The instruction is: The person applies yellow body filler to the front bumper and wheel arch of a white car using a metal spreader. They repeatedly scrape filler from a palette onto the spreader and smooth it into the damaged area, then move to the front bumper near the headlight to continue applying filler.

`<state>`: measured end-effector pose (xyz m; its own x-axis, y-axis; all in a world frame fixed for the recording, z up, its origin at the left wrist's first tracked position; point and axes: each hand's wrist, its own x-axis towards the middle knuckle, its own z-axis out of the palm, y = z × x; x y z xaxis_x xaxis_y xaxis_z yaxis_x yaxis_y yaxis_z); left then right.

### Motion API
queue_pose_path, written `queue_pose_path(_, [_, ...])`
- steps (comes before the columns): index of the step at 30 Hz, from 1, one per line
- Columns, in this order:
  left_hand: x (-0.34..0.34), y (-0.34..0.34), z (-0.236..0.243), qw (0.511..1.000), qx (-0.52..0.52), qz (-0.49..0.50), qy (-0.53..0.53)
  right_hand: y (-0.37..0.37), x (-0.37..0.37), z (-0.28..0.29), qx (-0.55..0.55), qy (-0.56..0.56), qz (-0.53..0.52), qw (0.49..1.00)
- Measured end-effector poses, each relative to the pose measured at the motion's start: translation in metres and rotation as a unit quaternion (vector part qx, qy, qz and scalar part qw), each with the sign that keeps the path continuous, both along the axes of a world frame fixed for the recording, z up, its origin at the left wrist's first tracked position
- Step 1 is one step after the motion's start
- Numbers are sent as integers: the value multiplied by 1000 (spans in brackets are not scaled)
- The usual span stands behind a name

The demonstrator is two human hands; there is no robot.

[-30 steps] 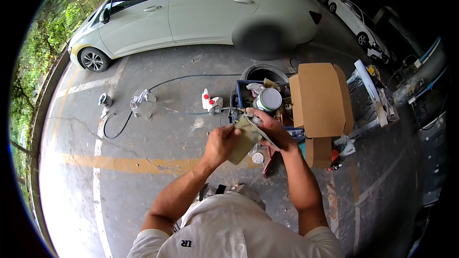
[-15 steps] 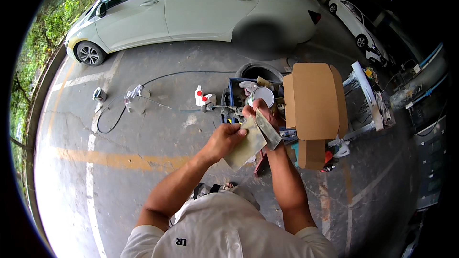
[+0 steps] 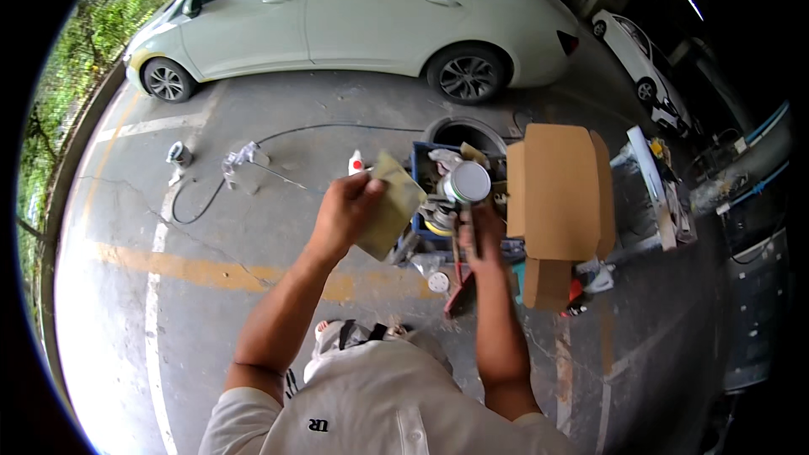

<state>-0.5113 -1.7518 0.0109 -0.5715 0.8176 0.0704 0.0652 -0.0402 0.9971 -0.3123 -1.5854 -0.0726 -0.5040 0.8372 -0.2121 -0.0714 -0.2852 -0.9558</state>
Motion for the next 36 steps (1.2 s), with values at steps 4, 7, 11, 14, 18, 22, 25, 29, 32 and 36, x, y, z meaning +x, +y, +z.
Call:
queue_pose_path(4, [-31,-2,-39,911,117,1,-396,12,10,5,-25,-4,-11,1000])
queue_pose_path(7, [-31,3,-54,824,180,-1,-538,-9,-3,12,-70,35,-4,997])
queue_pose_path(11, [-17,16,-61,819,310,21,-483,-47,-34,14,-167,201,-5,965])
queue_pose_path(14, [-5,20,-53,818,364,9,-445,-55,-63,8,-190,260,-29,946])
queue_pose_path(18, [10,15,-48,846,392,0,-361,-60,-96,21,-153,228,-79,958])
queue_pose_path(22, [16,9,-45,911,370,12,-179,-69,-114,43,-128,196,-120,965])
queue_pose_path(25, [14,0,-32,913,377,13,-158,-94,-132,74,2,220,-133,966])
queue_pose_path(29, [-12,-27,-29,927,358,53,-96,-124,-154,112,220,218,-101,945])
queue_pose_path(32, [-36,-60,-27,945,264,173,79,-150,-173,135,403,123,-65,905])
queue_pose_path(36, [-72,-101,-11,943,157,233,177,-179,-213,139,464,84,-2,882])
